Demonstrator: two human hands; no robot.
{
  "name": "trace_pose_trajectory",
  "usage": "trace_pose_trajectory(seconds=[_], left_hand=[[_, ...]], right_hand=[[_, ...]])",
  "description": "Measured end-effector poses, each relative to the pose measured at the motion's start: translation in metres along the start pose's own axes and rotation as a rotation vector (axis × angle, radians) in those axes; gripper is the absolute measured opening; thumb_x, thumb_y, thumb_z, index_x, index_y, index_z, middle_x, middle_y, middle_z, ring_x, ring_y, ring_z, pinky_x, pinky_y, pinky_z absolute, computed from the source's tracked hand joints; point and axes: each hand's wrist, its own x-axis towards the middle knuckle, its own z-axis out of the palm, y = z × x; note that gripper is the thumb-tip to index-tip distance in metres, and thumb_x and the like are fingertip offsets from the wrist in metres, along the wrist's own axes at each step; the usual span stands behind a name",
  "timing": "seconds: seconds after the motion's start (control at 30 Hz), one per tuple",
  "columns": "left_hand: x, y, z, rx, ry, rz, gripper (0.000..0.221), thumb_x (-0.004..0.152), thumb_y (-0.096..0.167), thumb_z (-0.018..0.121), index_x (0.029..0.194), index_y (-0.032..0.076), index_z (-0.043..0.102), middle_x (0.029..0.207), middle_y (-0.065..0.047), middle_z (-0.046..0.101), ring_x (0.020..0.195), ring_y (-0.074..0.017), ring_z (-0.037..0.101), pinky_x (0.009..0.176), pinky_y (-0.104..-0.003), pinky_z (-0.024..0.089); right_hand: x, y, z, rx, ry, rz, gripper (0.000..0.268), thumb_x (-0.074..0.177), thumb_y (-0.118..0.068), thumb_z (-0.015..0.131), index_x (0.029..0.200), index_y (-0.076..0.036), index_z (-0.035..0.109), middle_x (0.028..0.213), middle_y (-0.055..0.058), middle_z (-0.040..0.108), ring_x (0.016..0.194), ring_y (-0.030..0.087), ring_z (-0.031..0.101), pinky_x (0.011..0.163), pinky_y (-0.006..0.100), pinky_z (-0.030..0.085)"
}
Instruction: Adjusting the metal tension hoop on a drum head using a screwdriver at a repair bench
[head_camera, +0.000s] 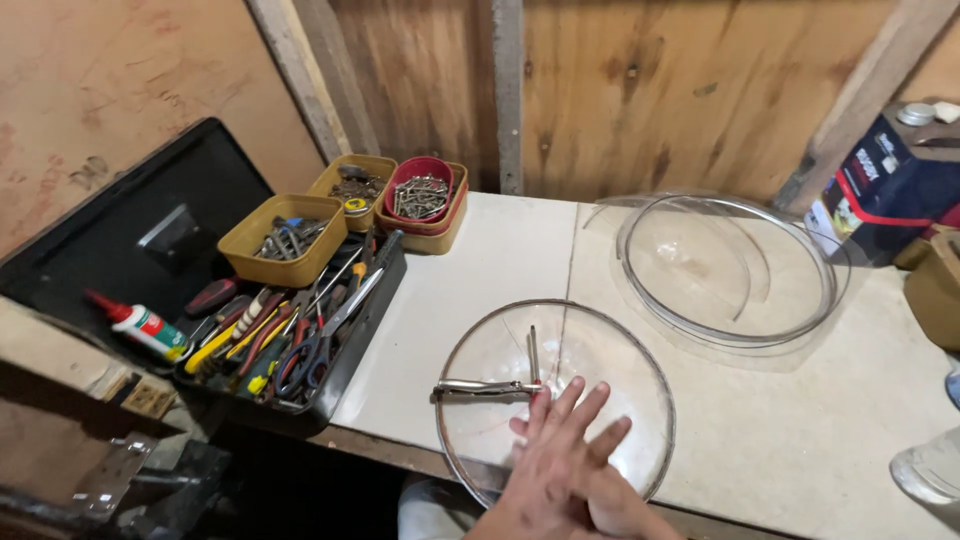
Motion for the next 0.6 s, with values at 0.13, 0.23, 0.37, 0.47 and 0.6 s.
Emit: trace_pose_trajectory(seconds=[0.13,0.23,0.37,0.47,0.6], left_hand=[[0.0,-0.004,-0.013,0.21,-0.069,0.152,0.068,0.096,0.036,0.062,0.157,0.021,0.034,0.165,-0.026,0.03,0.155,-0.052,0.022,0.122,-0.071,0.01],[0.002,-0.007,-0.021,0.189,-0.056,0.128,0.079,0.08,0.035,0.076,0.15,0.012,0.046,0.16,-0.029,0.035,0.15,-0.053,0.028,0.118,-0.073,0.018],[-0.004,-0.03,-0.025,0.178,0.094,0.046,0.104,0.071,0.065,0.08,0.153,0.017,0.039,0.16,-0.031,0.034,0.148,-0.0567,0.027,0.111,-0.076,0.03],[-0.007,-0.024,-0.029,0.071,-0.012,-0.111,0.093,0.071,0.032,0.087,0.147,-0.001,0.046,0.159,-0.029,0.031,0.151,-0.0533,0.017,0.111,-0.073,0.029],[-0.01,-0.026,-0.023,0.021,0.008,-0.057,0.09,0.071,0.029,0.089,0.147,0.006,0.046,0.159,-0.028,0.032,0.15,-0.0541,0.024,0.112,-0.066,0.037]], right_hand=[[-0.015,0.003,-0.009,0.297,-0.186,-0.014,0.079,0.103,-0.032,0.079,0.158,0.003,0.034,0.167,0.014,0.029,0.154,0.026,0.026,0.121,0.044,0.02],[-0.023,-0.025,0.008,0.269,-0.293,-0.052,0.075,0.11,-0.035,0.071,0.159,-0.001,0.025,0.168,0.015,0.023,0.155,0.025,0.026,0.124,0.041,0.023],[-0.029,-0.051,0.02,0.319,-0.329,0.084,0.097,0.102,-0.047,0.088,0.157,0.004,0.025,0.162,0.022,0.034,0.15,0.03,0.04,0.12,0.04,0.041],[-0.026,-0.019,-0.006,0.263,0.01,0.373,0.096,0.071,-0.039,0.086,0.146,0.008,0.05,0.138,0.024,0.066,0.125,0.032,0.068,0.102,0.04,0.057],[-0.029,0.017,-0.042,0.379,0.174,0.337,0.062,0.09,-0.033,0.058,0.133,0.011,0.063,0.114,0.025,0.076,0.093,0.032,0.074,0.078,0.04,0.059]])
